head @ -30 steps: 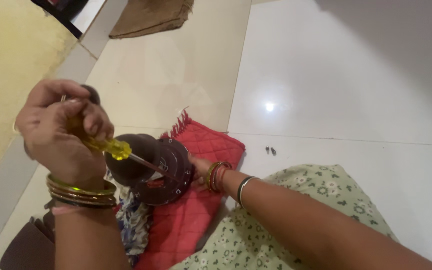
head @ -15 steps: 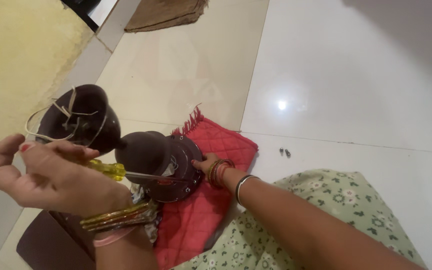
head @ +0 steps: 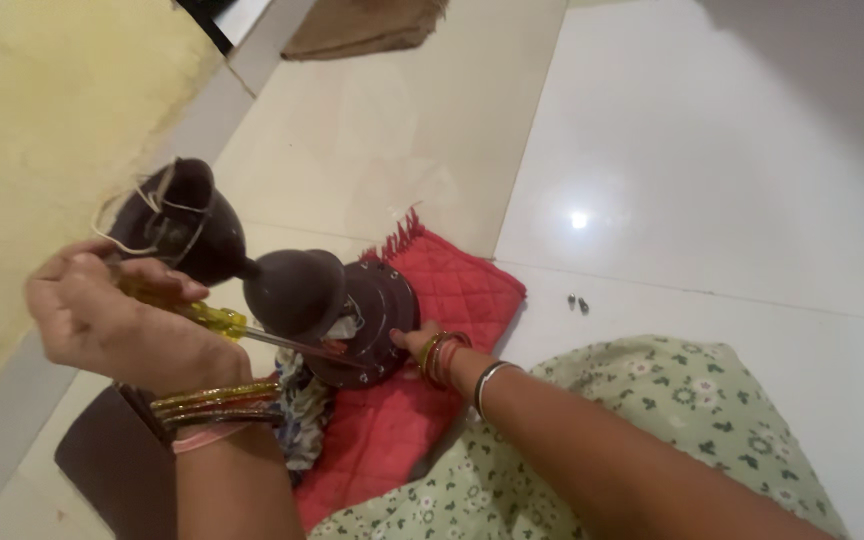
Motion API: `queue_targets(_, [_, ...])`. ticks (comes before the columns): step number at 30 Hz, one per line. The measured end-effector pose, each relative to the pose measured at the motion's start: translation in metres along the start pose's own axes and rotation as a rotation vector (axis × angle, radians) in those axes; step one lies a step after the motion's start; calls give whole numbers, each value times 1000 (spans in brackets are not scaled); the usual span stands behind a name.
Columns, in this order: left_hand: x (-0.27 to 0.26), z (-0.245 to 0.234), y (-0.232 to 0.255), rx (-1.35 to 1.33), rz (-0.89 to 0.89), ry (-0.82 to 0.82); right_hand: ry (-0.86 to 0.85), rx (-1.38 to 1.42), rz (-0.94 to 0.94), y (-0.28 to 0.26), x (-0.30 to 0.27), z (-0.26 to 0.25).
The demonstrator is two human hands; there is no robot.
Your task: The person assembles the base of an electric fan on a red mat. They insert small metal fasteners into holes on the fan base and tighten them with a yellow-handled screwdriver, then wipe the base with a cloth.
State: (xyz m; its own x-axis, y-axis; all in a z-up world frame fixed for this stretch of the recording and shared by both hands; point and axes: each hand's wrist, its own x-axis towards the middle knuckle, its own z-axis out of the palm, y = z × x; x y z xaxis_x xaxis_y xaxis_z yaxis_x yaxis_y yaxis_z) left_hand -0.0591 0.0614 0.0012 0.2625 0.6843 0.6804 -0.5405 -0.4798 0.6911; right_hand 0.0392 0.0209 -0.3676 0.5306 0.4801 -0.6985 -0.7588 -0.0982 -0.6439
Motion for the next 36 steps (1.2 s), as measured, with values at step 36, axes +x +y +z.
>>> queue_targets(36, [6,3,55,-140,-173,-120,354,-143,-346,20,-88,13])
